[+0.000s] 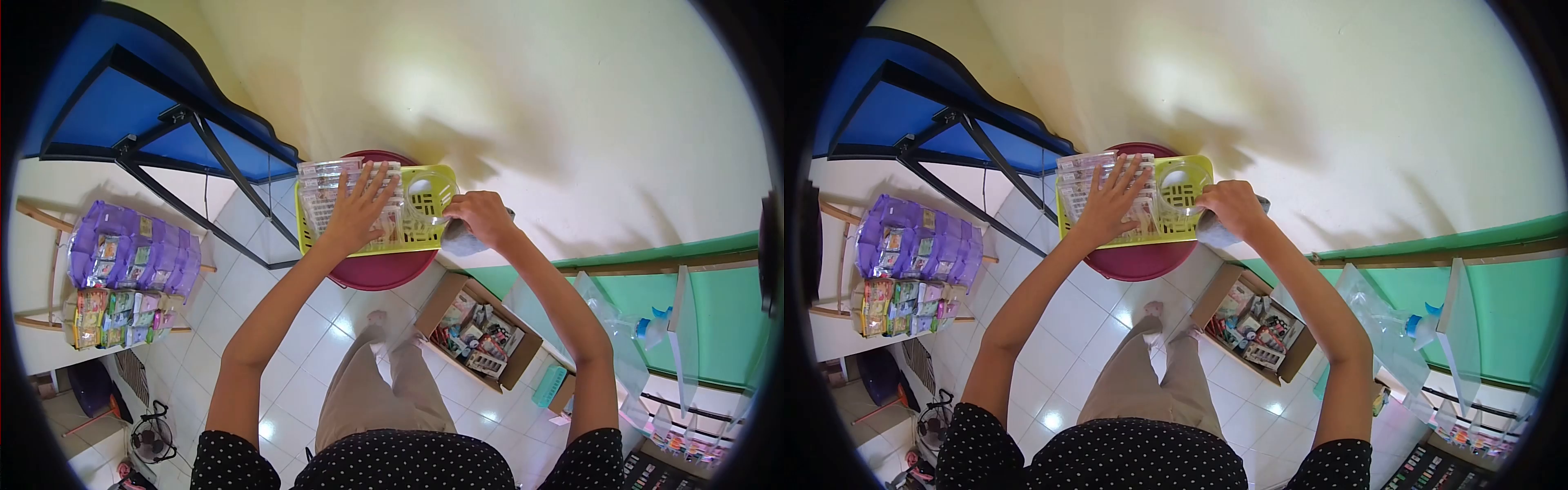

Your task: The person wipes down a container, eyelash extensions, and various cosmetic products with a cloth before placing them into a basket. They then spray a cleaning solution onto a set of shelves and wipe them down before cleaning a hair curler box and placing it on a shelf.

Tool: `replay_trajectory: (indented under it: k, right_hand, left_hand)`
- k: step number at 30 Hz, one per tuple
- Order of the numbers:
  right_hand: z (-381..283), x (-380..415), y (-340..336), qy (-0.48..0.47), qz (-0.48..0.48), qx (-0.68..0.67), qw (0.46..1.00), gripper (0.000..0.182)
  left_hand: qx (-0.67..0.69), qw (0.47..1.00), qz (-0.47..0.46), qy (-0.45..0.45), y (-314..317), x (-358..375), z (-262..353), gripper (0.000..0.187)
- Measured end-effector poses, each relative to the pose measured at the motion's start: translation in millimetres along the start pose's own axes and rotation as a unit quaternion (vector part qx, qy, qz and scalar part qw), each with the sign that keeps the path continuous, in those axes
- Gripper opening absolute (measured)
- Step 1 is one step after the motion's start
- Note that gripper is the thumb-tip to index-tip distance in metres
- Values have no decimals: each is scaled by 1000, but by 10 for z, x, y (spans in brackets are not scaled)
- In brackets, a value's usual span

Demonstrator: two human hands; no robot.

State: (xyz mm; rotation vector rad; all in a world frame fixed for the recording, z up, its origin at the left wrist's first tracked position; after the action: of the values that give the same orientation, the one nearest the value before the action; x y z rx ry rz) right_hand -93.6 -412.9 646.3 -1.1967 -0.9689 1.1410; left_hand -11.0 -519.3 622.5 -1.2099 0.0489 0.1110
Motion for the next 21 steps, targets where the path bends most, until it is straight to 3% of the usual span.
replay_trajectory:
  k: [5,7,8,10,11,13,14,16,18,20,21]
  right_hand:
    - [-69,-49,-7,27,-67,38,997,18]
    - [-18,-27,-280,60,34,-94,993,20]
    - [7,-31,-356,59,35,-92,993,20]
    - [436,48,-508,224,100,-309,919,25]
    - [625,46,-421,288,66,-371,881,19]
    - [860,13,-332,362,84,-599,709,14]
    - [900,-47,-292,361,84,-596,712,14]
    - [1093,-49,-463,414,221,-385,794,12]
    - [656,-79,-576,339,259,-272,863,11]
    - [195,-147,-487,222,197,-198,934,12]
    - [52,-190,-243,174,74,-235,954,12]
  left_hand:
    - [38,999,15,-11,-72,16,124,102]
    - [98,994,48,-11,-133,4,200,105]
    - [98,994,50,-11,-128,-20,213,105]
    - [128,988,85,0,-157,-63,250,103]
    - [130,988,88,-3,-131,-96,252,103]
    - [118,988,101,19,-95,-175,303,102]
    - [119,987,105,19,-49,-212,322,102]
    - [157,979,129,1,-2,-287,304,98]
    - [154,979,136,-8,19,-336,323,97]
    - [152,981,114,-43,65,-355,267,92]
    - [153,980,119,-46,53,-357,256,92]
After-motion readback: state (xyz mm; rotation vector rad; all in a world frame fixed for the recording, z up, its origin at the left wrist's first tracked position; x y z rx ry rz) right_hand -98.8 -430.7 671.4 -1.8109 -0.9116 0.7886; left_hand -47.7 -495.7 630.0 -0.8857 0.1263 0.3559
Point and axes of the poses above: each hand's wrist, its own x-axis away from the middle knuckle, its own y-axis out of the palm, z = x × y, the point moved 9 cm from there along -x, towards the middle knuckle, and after that the axes turned 13 degrees about x, right-handed, at the moved point
